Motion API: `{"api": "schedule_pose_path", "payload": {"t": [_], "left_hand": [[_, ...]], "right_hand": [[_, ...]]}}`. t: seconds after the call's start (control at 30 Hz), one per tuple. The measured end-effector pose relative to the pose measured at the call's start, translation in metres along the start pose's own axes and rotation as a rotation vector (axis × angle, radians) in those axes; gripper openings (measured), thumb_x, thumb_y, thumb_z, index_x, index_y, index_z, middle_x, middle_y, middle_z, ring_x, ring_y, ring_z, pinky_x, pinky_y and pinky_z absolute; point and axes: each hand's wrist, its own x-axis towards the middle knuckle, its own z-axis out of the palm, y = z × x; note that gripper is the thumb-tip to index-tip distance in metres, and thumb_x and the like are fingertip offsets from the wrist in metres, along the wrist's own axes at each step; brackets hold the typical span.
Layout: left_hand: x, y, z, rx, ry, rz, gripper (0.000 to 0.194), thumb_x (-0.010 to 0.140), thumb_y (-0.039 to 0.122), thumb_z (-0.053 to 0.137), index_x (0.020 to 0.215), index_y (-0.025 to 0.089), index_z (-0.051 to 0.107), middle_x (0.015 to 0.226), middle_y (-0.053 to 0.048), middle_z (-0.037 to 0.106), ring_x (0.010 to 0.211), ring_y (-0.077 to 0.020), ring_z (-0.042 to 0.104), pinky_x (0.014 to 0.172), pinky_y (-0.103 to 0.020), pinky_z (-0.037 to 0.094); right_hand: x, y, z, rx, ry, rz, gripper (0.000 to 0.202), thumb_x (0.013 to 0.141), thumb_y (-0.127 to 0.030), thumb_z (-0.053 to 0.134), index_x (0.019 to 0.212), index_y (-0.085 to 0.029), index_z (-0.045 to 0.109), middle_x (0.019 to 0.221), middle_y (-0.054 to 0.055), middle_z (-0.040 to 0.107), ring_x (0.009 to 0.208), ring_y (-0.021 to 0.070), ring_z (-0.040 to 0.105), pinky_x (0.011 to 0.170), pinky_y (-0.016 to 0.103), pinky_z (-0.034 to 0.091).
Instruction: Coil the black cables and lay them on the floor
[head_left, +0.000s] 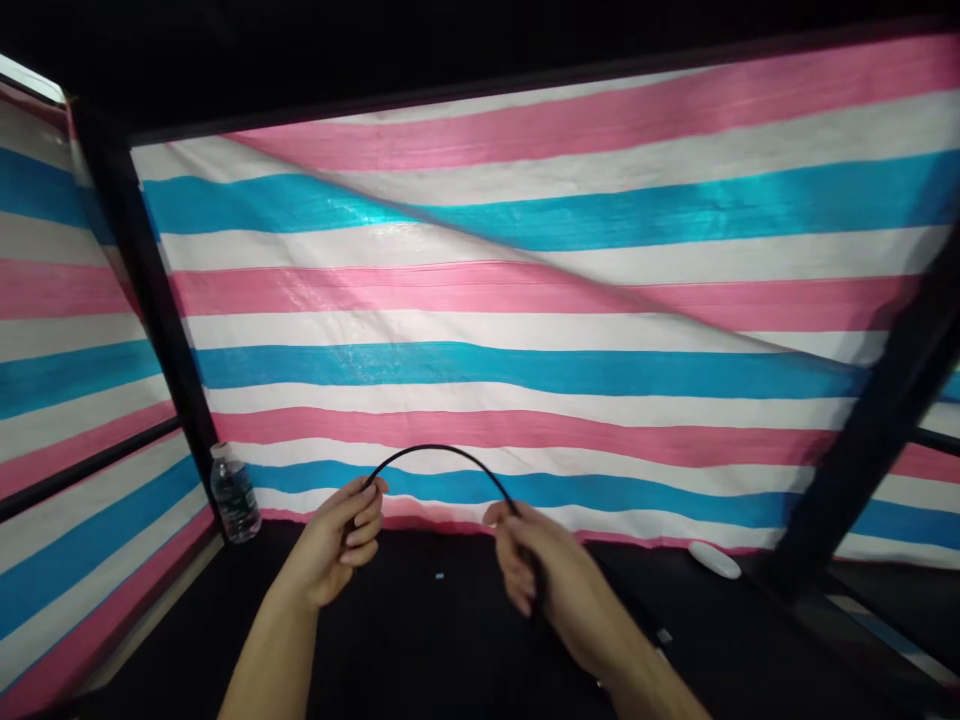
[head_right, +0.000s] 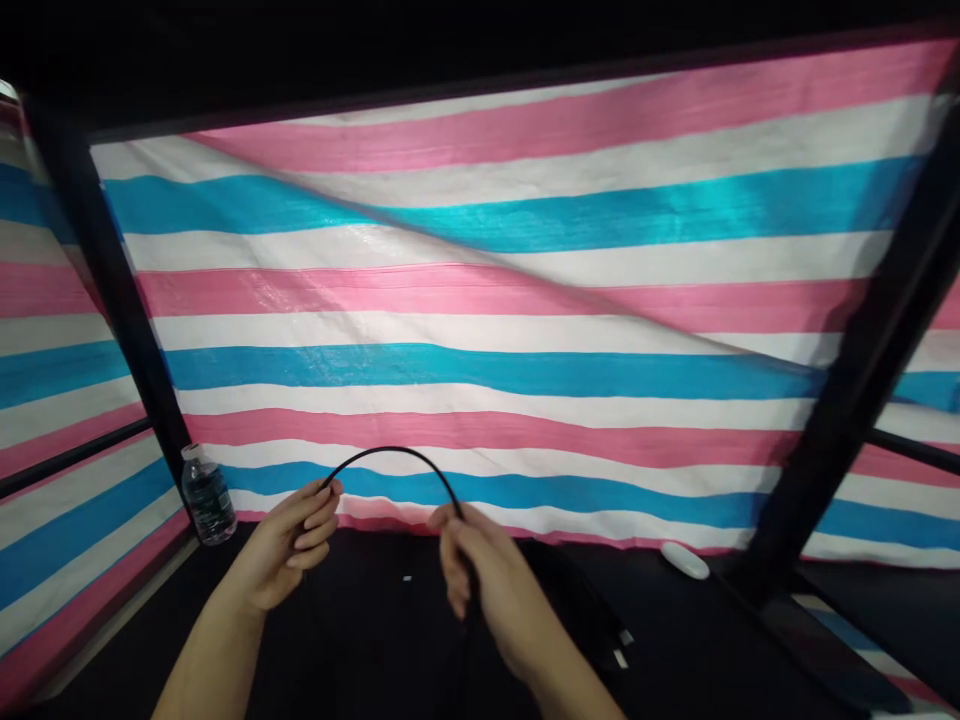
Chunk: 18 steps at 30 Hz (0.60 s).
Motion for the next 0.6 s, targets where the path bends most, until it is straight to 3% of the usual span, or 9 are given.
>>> {"api": "schedule_pose_path", "payload": {"t": [0.1,0.23,0.33,0.47,0.53,0.6], "left_hand": [[-0.002,0.020,0.011,0.230,-0.009,0.092,0.027,0.088,0.037,0.071,0.101,0.016,0.064,0.062,0.009,0.034,0.047,-0.0040,0.022,0.041,-0.016,0.014],[-0.001,0.024,0.016,0.591,0.013,0.187,0.026,0.089,0.044,0.067,0.093,0.018,0.063,0.062,0.008,0.042,0.050,-0.0069,0.036,0.052,-0.021,0.031],[0.003,0.015,0.013,0.831,-0.082,0.060,0.024,0.093,0.043,0.059,0.087,0.020,0.062,0.067,0.004,0.054,0.063,-0.0128,0.052,0.069,-0.027,0.041],[0.010,0.002,0.008,1.115,-0.249,-0.100,0.020,0.091,0.033,0.055,0.081,0.021,0.067,0.087,-0.002,0.069,0.087,-0.0212,0.061,0.082,-0.032,0.042],[0.013,-0.003,0.007,1.124,-0.313,-0.166,0.020,0.091,0.033,0.054,0.084,0.021,0.068,0.092,-0.003,0.072,0.090,-0.0223,0.063,0.082,-0.033,0.043],[0.016,-0.007,0.005,0.989,-0.307,-0.192,0.023,0.093,0.041,0.054,0.089,0.021,0.066,0.090,-0.004,0.073,0.089,-0.0223,0.065,0.082,-0.033,0.047]], "right_hand": [[0.009,-0.031,-0.015,0.091,0.109,-0.103,0.028,0.084,-0.043,0.073,0.092,-0.016,0.068,0.051,-0.011,0.027,0.042,0.0059,0.017,0.037,0.019,0.022],[0.013,-0.047,-0.031,0.069,0.229,-0.210,0.035,0.085,-0.050,0.075,0.087,-0.015,0.070,0.051,-0.011,0.023,0.043,0.0045,0.014,0.039,0.018,0.020],[0.013,-0.043,-0.035,-0.009,0.266,-0.216,0.041,0.086,-0.055,0.074,0.083,-0.015,0.071,0.051,-0.010,0.023,0.044,0.0047,0.017,0.040,0.018,0.022],[0.013,-0.036,-0.029,0.015,0.146,-0.168,0.042,0.087,-0.057,0.071,0.083,-0.015,0.071,0.050,-0.010,0.024,0.043,0.0048,0.017,0.039,0.019,0.020],[0.013,-0.035,-0.026,0.043,0.096,-0.153,0.041,0.088,-0.056,0.070,0.084,-0.015,0.072,0.050,-0.010,0.024,0.042,0.0048,0.016,0.038,0.020,0.020],[0.012,-0.035,-0.029,-0.012,0.094,-0.150,0.041,0.088,-0.056,0.069,0.085,-0.015,0.072,0.049,-0.010,0.026,0.041,0.0055,0.019,0.039,0.021,0.023]]}}
